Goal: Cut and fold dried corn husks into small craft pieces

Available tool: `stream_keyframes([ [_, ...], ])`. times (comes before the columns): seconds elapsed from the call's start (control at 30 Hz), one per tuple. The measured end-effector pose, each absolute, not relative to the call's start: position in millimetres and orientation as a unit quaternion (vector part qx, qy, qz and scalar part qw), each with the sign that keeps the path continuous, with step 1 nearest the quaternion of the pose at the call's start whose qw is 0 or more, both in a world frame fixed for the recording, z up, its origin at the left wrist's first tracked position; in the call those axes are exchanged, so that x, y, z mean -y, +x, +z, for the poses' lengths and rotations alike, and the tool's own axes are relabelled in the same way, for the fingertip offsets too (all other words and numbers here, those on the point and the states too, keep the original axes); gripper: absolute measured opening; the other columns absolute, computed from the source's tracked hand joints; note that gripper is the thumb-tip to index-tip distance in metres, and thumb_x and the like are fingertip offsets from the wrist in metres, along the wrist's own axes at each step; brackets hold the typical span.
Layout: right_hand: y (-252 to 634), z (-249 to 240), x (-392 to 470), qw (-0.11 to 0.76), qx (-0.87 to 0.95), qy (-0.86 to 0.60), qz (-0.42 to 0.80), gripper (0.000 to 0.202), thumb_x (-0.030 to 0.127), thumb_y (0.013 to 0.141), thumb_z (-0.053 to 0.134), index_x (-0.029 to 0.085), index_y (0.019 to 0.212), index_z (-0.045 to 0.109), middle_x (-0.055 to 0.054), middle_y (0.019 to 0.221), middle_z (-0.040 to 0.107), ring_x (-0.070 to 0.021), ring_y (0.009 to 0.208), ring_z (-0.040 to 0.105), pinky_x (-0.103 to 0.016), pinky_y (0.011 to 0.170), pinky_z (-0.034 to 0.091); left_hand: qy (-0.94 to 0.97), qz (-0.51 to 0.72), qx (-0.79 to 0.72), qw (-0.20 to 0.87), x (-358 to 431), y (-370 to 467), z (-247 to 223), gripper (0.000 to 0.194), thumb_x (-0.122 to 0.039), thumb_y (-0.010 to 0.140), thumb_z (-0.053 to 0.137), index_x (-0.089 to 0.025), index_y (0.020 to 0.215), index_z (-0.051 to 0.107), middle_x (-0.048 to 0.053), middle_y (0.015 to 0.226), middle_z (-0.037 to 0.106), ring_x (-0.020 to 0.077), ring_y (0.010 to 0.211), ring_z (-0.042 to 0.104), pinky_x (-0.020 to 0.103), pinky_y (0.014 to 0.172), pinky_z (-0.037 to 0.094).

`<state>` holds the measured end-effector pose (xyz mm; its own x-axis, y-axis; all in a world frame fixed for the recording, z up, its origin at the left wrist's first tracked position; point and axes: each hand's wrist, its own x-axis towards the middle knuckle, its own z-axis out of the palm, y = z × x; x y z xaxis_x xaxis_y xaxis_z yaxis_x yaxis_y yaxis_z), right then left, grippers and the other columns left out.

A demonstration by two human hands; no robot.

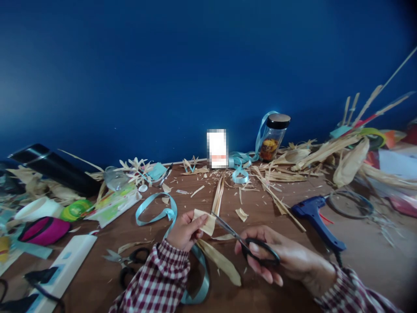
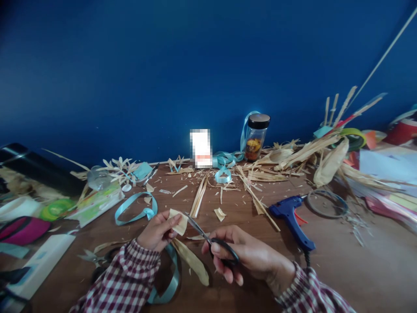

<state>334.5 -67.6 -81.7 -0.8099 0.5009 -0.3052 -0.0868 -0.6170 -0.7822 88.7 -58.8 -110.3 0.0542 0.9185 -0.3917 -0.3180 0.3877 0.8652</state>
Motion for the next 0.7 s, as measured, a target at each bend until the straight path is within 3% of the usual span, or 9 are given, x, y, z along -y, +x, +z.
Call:
stream_keyframes([
  [0.7, 336.3, -78.2, 65.1, 0.135, 0.44, -0.299, 0.836, 0.041, 0.047, 0.078, 0.064, 0.01, 0.095, 0.06, 0.004, 0.057, 0.057, -0.001, 0.034, 0.045, -0.007, 0.027, 0.03, 0.319, 0.432, -0.55, 0.64, 58.3, 84.6, -100.0, 0.037, -0.041, 0.049, 0.083, -0.012, 0.059, 0.063, -0.004, 0.044, 0.054, 0.0019, 0.035, 0.037, 0.015, 0.035, 0.023],
])
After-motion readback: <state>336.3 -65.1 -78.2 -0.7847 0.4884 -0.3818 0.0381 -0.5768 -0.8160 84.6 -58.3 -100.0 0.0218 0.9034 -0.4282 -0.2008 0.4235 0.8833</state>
